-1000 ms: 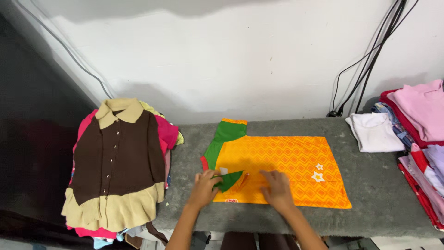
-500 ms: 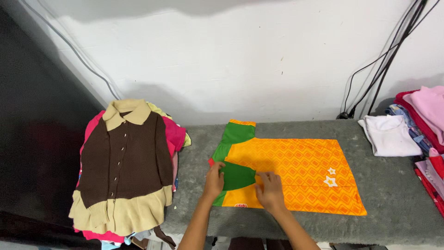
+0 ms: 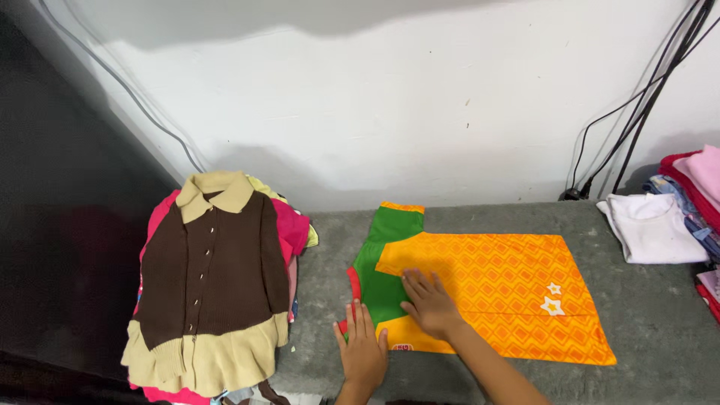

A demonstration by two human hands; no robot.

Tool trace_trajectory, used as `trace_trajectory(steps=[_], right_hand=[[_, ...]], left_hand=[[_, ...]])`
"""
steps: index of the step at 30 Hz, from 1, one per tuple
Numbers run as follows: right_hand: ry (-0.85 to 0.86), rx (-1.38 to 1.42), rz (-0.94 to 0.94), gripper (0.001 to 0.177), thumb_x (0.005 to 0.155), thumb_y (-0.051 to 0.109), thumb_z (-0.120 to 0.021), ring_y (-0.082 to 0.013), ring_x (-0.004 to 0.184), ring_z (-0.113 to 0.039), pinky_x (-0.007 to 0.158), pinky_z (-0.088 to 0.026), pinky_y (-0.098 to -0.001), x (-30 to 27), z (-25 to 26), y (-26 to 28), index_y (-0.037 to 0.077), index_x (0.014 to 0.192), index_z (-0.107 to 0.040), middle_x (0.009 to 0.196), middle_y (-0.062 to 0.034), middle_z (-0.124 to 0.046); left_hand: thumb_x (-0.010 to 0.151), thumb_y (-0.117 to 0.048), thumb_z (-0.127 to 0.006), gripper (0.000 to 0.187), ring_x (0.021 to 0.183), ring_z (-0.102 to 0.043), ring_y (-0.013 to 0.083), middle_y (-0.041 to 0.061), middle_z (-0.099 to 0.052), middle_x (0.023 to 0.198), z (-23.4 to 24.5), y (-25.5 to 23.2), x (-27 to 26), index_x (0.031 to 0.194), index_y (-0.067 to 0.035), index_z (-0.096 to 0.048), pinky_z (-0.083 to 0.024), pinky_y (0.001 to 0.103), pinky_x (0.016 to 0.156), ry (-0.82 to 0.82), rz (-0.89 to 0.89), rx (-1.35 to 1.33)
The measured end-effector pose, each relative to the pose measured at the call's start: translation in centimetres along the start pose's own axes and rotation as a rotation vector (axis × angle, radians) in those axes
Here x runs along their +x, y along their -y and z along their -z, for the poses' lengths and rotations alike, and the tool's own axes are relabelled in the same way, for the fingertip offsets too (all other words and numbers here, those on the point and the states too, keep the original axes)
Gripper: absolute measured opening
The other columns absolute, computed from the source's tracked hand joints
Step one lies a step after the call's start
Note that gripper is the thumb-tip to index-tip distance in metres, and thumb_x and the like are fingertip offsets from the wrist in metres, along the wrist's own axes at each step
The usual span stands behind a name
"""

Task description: The person folds several shirts one by one on a gray surface, smoothing each garment before folding it into a compact rectangle. They place each folded shirt onto a growing stack on the right side of the workspace.

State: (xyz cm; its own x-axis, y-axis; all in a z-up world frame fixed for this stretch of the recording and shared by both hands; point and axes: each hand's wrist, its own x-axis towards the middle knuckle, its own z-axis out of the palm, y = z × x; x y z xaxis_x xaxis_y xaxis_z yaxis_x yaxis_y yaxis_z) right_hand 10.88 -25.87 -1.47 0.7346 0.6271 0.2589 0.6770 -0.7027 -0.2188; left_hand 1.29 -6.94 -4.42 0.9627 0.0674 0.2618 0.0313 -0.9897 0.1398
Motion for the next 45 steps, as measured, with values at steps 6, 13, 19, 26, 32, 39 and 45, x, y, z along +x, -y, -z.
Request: trace_trajectory(steps=[6, 13, 19, 26, 32, 39, 45], right_hand=[[0.189, 0.113, 0.133, 0.06, 0.106, 0.039, -0.041, -0.0306, 0.153, -0.025, 0.122, -0.012, -0.0557, 1.5, 0.4, 2.9, 0.003, 0.155, -0.037, 0.164, -0.0162, -0.032], [-0.08, 0.061, -0.041, 0.063, 0.106, 0.037, -0.043, -0.0298, 0.156, -0.018, 0.122, -0.012, -0.0554, -4.0, 2.9, 1.9, 0.0, 0.157, -0.032, 0.168, -0.0157, -0.026], [-0.064, -0.273, -0.124, 0.066, 0.106, 0.045, -0.032, -0.0279, 0.153, -0.013, 0.117, -0.008, -0.0595, -11.7, 2.4, -4.2, 0.008, 0.159, -0.024, 0.166, -0.011, -0.018], [-0.035, -0.345, -0.456, 0.064, 0.102, 0.046, -0.033, -0.0296, 0.153, -0.014, 0.117, -0.008, -0.0654, -21.5, 8.1, -16.9, 0.014, 0.157, -0.028, 0.166, -0.0075, -0.021], [-0.078, -0.259, -0.648, 0.053, 0.1, 0.039, -0.04, -0.0293, 0.156, -0.017, 0.122, -0.009, -0.065, -23.7, 9.5, -17.8, 0.02, 0.149, -0.041, 0.168, -0.0053, -0.025], [-0.343, -0.289, -0.587, 0.062, 0.1, 0.039, -0.039, -0.0357, 0.153, -0.018, 0.116, -0.008, -0.07, -20.6, 9.4, -13.6, 0.006, 0.153, -0.04, 0.165, -0.012, -0.026], [-0.066, -0.189, -0.386, 0.068, 0.1, 0.053, -0.038, -0.0325, 0.155, -0.01, 0.116, -0.007, -0.0709, -18.7, 6.4, -10.9, 0.014, 0.156, -0.033, 0.169, -0.0133, -0.017]], left_hand=[[0.097, -0.045, -0.043, 0.072, 0.151, -0.013, 0.0326, 0.016, -0.021, 0.164, 0.7, 0.0, 0.5, 0.149, 0.002, -0.03, -0.007, 0.067, 0.114, -0.062, -0.029, 0.003], [0.099, -0.036, -0.042, 0.07, 0.156, -0.005, 0.0375, 0.021, -0.015, 0.167, 2.8, -3.5, 2.7, 0.154, 0.005, -0.025, -0.006, 0.063, 0.12, 0.239, -0.036, 0.041], [0.101, -0.04, -0.04, 0.07, 0.153, -0.008, 0.0366, 0.021, -0.016, 0.165, 0.5, -6.7, 3.2, 0.153, 0.004, -0.025, -0.009, 0.061, 0.119, 0.19, -0.142, -0.046], [0.1, -0.043, -0.038, 0.07, 0.154, -0.01, 0.0352, 0.015, -0.017, 0.166, -0.3, -6.6, 2.8, 0.155, -0.002, -0.025, -0.009, 0.062, 0.119, 0.151, -0.113, -0.033], [0.101, -0.045, -0.034, 0.069, 0.153, -0.009, 0.0366, 0.015, -0.018, 0.166, -0.4, -8.7, 4.1, 0.155, -0.003, -0.026, -0.007, 0.067, 0.117, 0.11, -0.142, -0.014], [0.102, -0.051, -0.034, 0.074, 0.153, -0.011, 0.0391, 0.018, -0.02, 0.165, -0.7, -9.1, 3.9, 0.154, 0.0, -0.028, -0.01, 0.068, 0.117, 0.025, -0.109, -0.009], [0.101, -0.054, -0.033, 0.074, 0.154, -0.006, 0.0368, 0.018, -0.013, 0.166, -0.1, -10.2, 3.8, 0.156, -0.005, -0.022, -0.008, 0.07, 0.116, 0.262, 0.021, 0.066]])
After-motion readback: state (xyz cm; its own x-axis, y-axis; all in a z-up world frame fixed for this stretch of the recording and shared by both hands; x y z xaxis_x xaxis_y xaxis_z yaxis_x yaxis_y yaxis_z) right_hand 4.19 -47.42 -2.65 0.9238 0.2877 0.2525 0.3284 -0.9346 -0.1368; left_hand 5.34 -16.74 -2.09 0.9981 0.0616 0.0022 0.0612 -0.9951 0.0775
